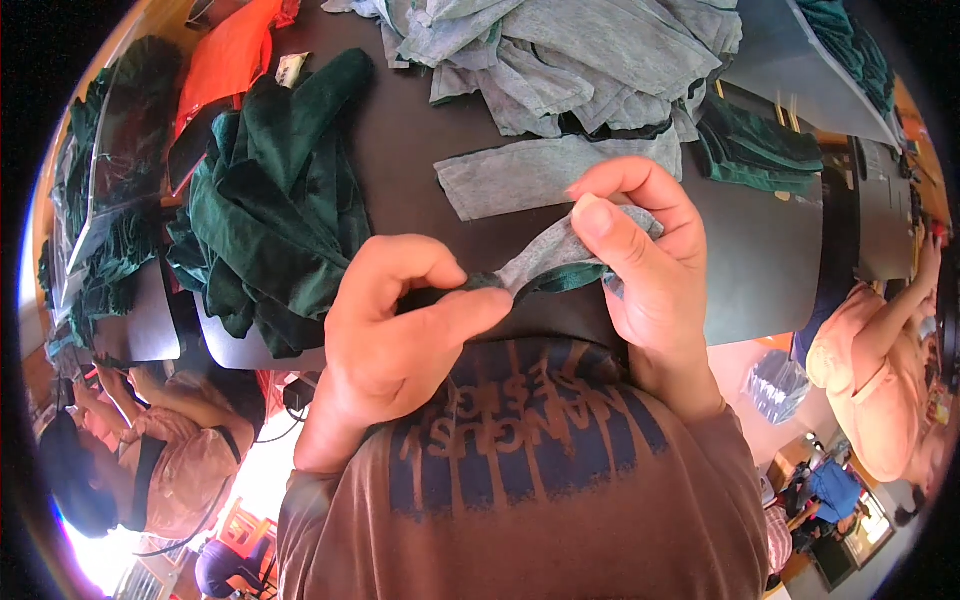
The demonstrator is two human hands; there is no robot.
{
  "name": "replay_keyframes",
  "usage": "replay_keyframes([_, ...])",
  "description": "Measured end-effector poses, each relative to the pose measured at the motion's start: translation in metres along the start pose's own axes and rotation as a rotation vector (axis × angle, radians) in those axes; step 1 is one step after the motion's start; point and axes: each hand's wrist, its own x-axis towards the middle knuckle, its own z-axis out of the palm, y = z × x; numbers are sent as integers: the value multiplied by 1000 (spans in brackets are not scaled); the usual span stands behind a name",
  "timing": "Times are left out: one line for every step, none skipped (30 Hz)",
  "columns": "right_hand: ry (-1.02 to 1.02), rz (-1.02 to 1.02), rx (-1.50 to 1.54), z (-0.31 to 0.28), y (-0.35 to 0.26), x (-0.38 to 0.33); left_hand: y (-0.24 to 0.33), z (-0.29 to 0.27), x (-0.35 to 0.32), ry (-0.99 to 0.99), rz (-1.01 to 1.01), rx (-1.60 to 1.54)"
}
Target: Folding and layering green and grey fabric strips in a textile manufacturing setting.
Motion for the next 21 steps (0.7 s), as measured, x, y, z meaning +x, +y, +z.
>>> replay_keyframes([6,-43,1,0,1,0,-1,0,-1,23,64,28])
replay_keyframes([6,-44,0,-1,1,0,-1,1,-1,24,65,27])
replay_keyframes([7,-9,48,-1,1,1,-1,3,0,24,46,47])
replay_keyframes([7,26,97,-1,0,1,0,5,0,24,28,66])
replay_keyframes([8,25,96,-1,0,0,1,7,1,23,10,85])
replay_keyframes([4,23,122,0,-1,0,1,11,1,23,0,70])
replay_keyframes([0,22,149,0,-1,0,0,12,1,23,1,70])
replay_keyframes([0,20,149,-2,0,0,0,12,2,-19,-23,36])
replay_keyframes([-24,17,134,-5,3,0,-1,12,2,-61,-48,2])
replay_keyframes([-47,14,119,-7,4,0,-4,12,1,-74,-2,-9])
replay_keyframes([-46,12,118,-6,3,1,-4,11,2,-75,1,-10])
replay_keyframes([-51,-15,267,-4,2,2,-4,10,3,-97,-10,-77])
replay_keyframes([-56,-43,415,-2,2,4,-4,10,4,-119,-21,-143])
replay_keyframes([31,-40,382,0,10,5,-3,9,4,-117,-15,-141])
replay_keyframes([28,-45,381,4,10,5,-2,9,3,-110,-12,-200])
replay_keyframes([-36,9,307,10,7,5,-1,9,4,-103,-8,-259])
replay_keyframes([-94,66,235,14,6,5,-2,11,5,-106,-5,-260])
replay_keyframes([-185,41,112,14,15,3,-2,13,7,-141,-14,-329])
replay_keyframes([-268,36,101,13,19,1,-2,14,9,-178,-22,-399])
replay_keyframes([-284,86,132,14,16,-1,-2,14,10,-233,-40,-418])
replay_keyframes([-300,135,163,14,13,-2,-1,15,10,-289,-58,-438])
